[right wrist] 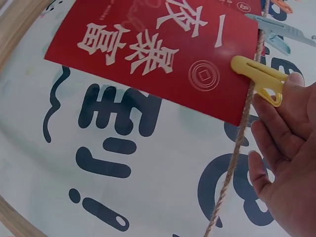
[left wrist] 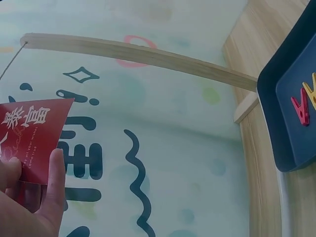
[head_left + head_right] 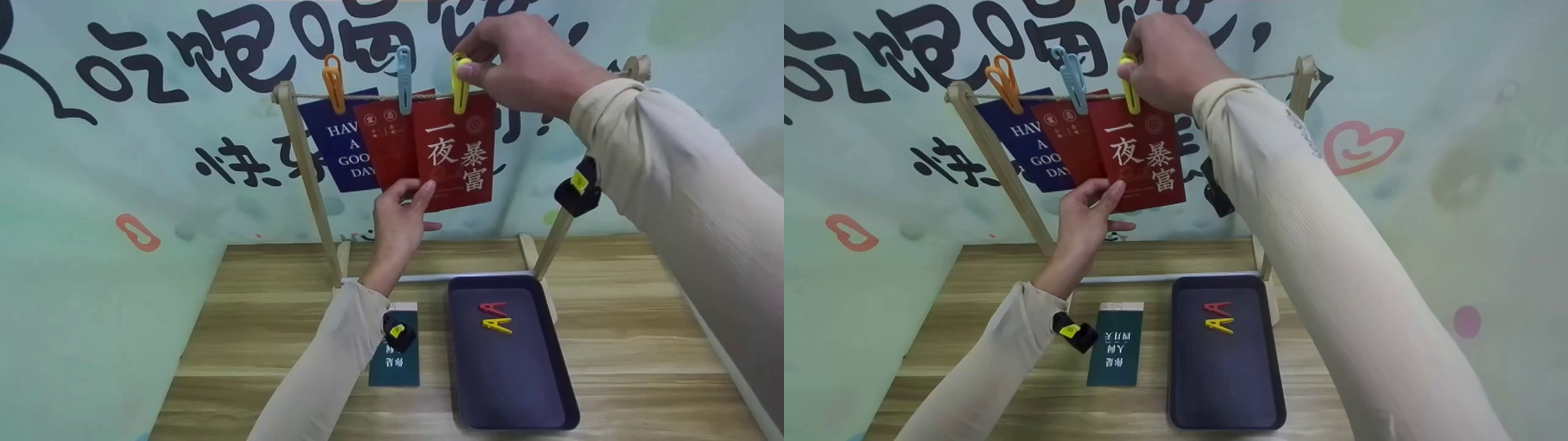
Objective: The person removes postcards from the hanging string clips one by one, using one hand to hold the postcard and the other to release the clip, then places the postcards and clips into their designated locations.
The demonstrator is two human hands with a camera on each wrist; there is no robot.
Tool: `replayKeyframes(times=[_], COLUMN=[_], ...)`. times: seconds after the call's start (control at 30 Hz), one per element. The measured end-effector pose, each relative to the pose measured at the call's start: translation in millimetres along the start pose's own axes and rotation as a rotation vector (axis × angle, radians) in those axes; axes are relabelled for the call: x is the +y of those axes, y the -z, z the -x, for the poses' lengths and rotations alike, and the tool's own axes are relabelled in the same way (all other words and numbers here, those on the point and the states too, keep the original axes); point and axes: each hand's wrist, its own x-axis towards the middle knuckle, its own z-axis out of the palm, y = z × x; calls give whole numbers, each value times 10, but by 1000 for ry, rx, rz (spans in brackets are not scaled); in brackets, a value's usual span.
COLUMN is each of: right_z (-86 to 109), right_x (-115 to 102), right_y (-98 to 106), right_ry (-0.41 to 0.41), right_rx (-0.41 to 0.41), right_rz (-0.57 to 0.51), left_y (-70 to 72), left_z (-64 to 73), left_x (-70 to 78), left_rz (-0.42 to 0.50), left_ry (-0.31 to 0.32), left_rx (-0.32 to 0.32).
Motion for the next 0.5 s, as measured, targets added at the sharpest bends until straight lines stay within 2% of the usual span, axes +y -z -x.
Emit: replayKeyframes(times=[0.23,0.5], right_z=[17,54], right_x=[17,43], right_y=[18,21], right_ry=[2,30], right_rx=[47,123], right_rz=[-21,-31], left_y=[14,24], left_z=[8,17], left_x=[6,-17], left_rz=[-4,18], left_ry=[-34,-60], left_rx=[27,13])
